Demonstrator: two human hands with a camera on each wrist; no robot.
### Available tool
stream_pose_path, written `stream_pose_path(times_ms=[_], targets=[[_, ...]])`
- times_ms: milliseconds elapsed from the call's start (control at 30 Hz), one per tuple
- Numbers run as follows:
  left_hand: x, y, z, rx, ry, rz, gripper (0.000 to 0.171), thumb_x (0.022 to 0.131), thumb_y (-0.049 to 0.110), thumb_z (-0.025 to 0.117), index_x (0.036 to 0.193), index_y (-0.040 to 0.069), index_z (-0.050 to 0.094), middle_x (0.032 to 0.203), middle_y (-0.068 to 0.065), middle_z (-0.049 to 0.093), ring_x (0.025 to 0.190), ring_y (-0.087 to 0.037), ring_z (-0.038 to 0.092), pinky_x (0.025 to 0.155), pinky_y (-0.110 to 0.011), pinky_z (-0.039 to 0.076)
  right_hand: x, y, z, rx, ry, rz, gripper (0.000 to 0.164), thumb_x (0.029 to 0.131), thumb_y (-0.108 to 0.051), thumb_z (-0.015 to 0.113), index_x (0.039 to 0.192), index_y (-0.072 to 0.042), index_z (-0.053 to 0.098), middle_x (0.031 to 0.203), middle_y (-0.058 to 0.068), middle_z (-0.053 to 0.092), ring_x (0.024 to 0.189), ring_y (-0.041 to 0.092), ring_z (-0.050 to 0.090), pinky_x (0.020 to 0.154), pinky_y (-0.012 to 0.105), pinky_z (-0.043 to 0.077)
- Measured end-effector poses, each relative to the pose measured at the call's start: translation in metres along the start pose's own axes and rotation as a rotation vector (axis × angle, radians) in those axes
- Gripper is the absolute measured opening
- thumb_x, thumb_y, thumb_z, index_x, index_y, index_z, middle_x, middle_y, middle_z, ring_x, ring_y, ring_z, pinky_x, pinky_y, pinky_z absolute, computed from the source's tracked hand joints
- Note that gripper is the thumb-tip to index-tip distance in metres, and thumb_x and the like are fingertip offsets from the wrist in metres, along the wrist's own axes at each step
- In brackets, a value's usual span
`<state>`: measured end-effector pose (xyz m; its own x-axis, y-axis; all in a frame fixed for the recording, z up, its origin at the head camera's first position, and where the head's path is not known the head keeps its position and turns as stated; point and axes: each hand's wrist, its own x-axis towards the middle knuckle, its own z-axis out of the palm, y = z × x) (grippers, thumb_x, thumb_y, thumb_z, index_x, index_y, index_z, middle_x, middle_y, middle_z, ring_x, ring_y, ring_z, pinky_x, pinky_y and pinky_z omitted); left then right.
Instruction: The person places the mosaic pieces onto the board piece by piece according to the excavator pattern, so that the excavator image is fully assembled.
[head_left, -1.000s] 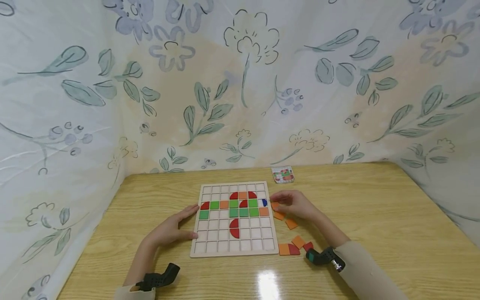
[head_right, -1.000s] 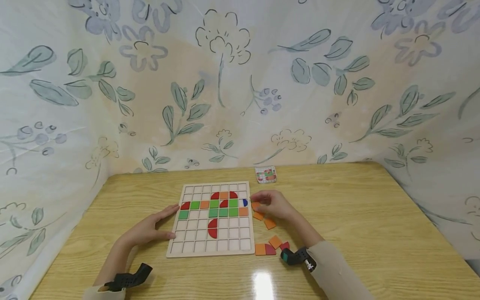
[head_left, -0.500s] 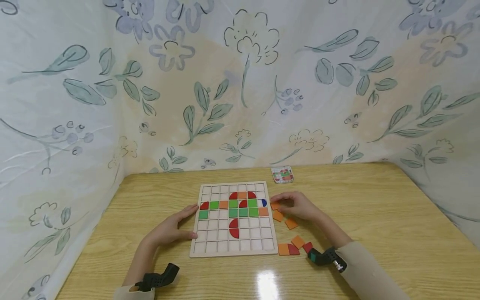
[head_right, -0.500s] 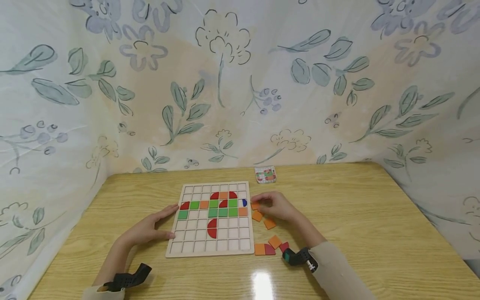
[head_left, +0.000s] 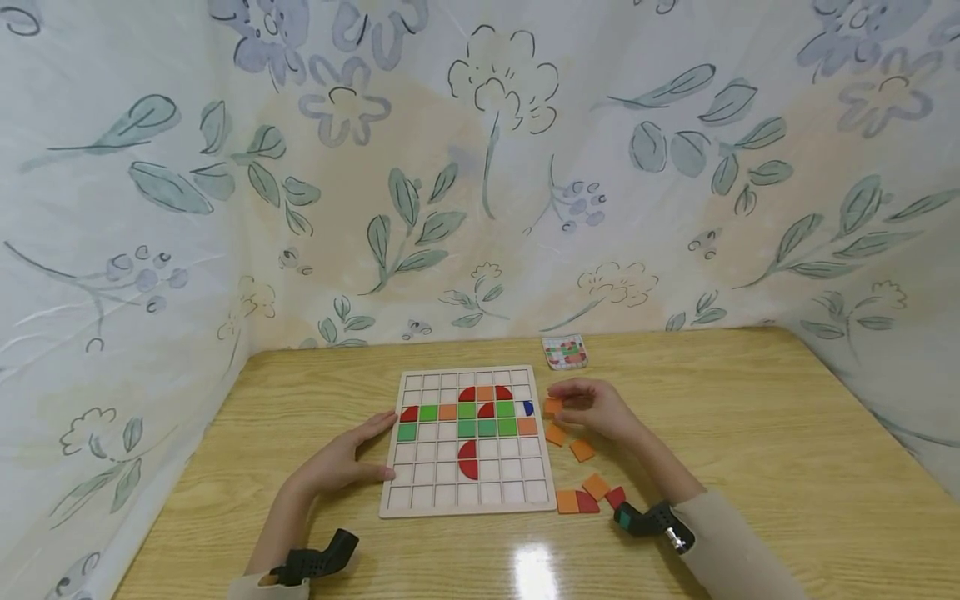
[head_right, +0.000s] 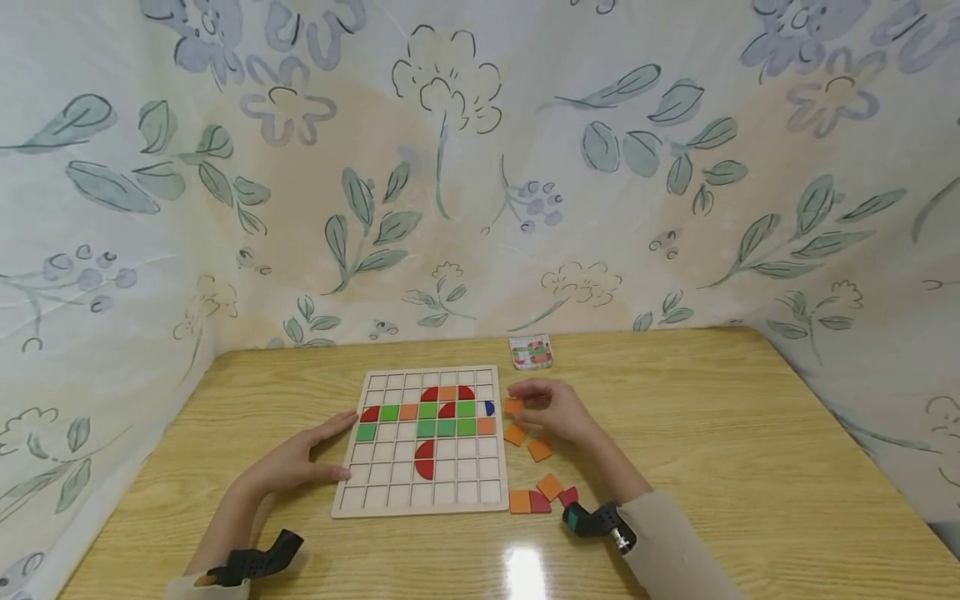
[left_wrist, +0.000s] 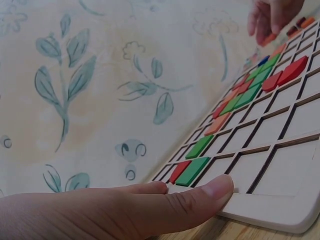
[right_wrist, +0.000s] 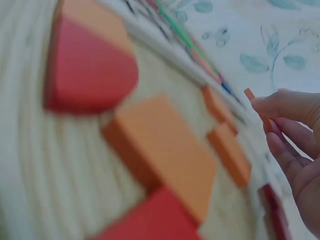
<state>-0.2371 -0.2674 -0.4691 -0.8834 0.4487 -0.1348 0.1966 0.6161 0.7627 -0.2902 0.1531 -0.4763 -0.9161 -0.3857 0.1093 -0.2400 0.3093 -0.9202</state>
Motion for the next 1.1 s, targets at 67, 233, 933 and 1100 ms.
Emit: stream_pose_path(times_ms=[67, 233, 933, 1100], targets=[[0.000, 0.000, 0.000, 0.003, 0.000, 0.006, 0.084, 0.076, 0.036, 0.073, 0.145, 0.014, 0.031, 0.152, -0.013, 0.022, 0.139, -0.038, 0.014, 0.106, -0.060, 0.017, 0.000, -0.005, 0.001, 0.004, 0.012, -0.010, 0.035, 0.079, -0.004, 0.071, 0.112, 0.004, 0.062, 0.113, 0.019, 0.063, 0.104, 0.025, 0.060, 0.087, 0.023, 0.049], [0.000, -0.001, 0.000, 0.019, 0.006, 0.012, 0.084, 0.076, 0.038, 0.073, 0.145, 0.015, 0.031, 0.152, -0.012, 0.023, 0.138, -0.038, 0.014, 0.106, -0.060, 0.017, 0.001, -0.022, 0.011, 0.037, 0.011, -0.067, 0.034, 0.080, -0.006, 0.070, 0.111, 0.005, 0.062, 0.111, 0.019, 0.064, 0.102, 0.022, 0.060, 0.087, 0.022, 0.049], [-0.001, -0.001, 0.002, 0.037, 0.016, -0.006, 0.083, 0.076, 0.039, 0.073, 0.145, 0.018, 0.032, 0.151, -0.011, 0.024, 0.138, -0.038, 0.016, 0.106, -0.060, 0.018, 0.023, -0.074, 0.135, 0.020, -0.141, -0.079, 0.028, 0.077, -0.013, 0.075, 0.104, -0.009, 0.070, 0.102, 0.002, 0.069, 0.093, 0.013, 0.064, 0.085, 0.033, 0.051], [-0.002, 0.001, 0.003, 0.033, 0.020, -0.001, 0.082, 0.076, 0.039, 0.073, 0.145, 0.018, 0.033, 0.151, -0.010, 0.025, 0.139, -0.037, 0.016, 0.105, -0.061, 0.019, 0.029, -0.074, 0.159, -0.085, -0.189, -0.144, 0.027, 0.077, -0.012, 0.074, 0.104, -0.011, 0.070, 0.100, -0.003, 0.069, 0.093, 0.006, 0.063, 0.083, 0.023, 0.050]])
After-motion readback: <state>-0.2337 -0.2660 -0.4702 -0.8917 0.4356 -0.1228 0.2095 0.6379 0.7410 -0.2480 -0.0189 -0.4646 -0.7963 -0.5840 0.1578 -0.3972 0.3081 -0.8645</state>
